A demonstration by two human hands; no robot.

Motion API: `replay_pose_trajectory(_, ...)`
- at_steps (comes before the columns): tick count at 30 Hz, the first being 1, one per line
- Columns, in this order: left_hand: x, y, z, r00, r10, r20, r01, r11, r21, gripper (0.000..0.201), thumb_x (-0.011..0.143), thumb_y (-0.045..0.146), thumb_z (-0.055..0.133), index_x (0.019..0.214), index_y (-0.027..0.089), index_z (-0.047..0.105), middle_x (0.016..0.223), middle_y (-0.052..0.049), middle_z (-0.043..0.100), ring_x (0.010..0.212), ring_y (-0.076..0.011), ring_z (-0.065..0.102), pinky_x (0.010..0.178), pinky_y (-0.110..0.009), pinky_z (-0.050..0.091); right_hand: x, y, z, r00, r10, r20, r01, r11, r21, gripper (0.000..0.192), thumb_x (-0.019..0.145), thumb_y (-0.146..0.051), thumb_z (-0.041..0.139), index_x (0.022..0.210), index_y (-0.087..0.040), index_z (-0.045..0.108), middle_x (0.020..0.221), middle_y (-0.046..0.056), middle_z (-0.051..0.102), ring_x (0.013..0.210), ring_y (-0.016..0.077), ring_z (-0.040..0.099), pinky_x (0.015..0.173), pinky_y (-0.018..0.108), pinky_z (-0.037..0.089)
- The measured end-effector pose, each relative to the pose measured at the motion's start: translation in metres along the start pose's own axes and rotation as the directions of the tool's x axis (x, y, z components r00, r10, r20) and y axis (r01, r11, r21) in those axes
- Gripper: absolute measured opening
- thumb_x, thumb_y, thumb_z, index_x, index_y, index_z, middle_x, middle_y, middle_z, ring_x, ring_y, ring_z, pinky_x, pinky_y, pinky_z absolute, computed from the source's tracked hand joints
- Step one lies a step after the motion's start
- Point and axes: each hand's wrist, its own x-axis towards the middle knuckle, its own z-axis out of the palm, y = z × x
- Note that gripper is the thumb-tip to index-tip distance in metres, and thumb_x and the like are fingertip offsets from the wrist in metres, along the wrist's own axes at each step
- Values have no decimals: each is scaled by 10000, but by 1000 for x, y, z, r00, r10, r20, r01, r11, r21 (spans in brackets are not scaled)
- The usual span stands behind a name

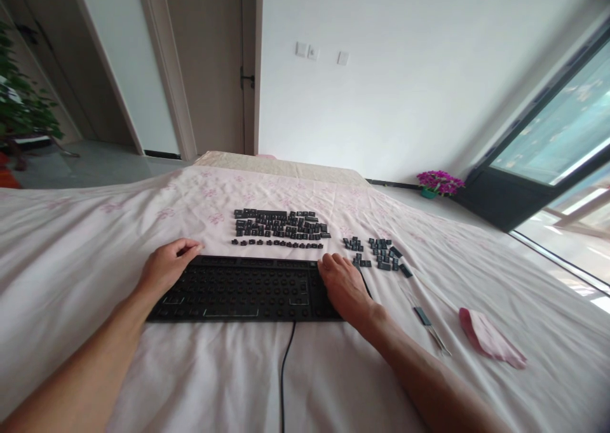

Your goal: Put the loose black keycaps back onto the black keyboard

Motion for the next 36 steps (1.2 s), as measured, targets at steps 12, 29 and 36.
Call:
replay_pose_trajectory(12,2,-1,2,1000,-4,-11,4,1000,7,385,773,571,537,933,269,714,965,12,752,869,-215,678,755,-246,474,-9,11,11,981,90,-174,-44,967,252,478,868,-47,388,1251,-229,608,1087,59,639,954,194,524,871,289,396)
replay_pose_trajectory(29,0,0,1,1000,-9,-5,9,1000,-21,391,766,583,539,933,272,706,976,6,749,890,-222,675,784,-252,470,-6,10,17,978,46,-203,22,947,321,511,794,-14,429,1144,-289,681,1102,39,636,977,186,534,855,313,406)
replay_pose_trajectory(36,-1,3,-2,1000,-14,17,14,1000,-12,415,771,586,528,960,256,696,993,-13,748,917,-241,670,831,-270,465,-10,13,20,959,150,-241,-21,884,467,515,794,-7,383,1143,-234,688,1102,39,660,968,172,555,905,304,419)
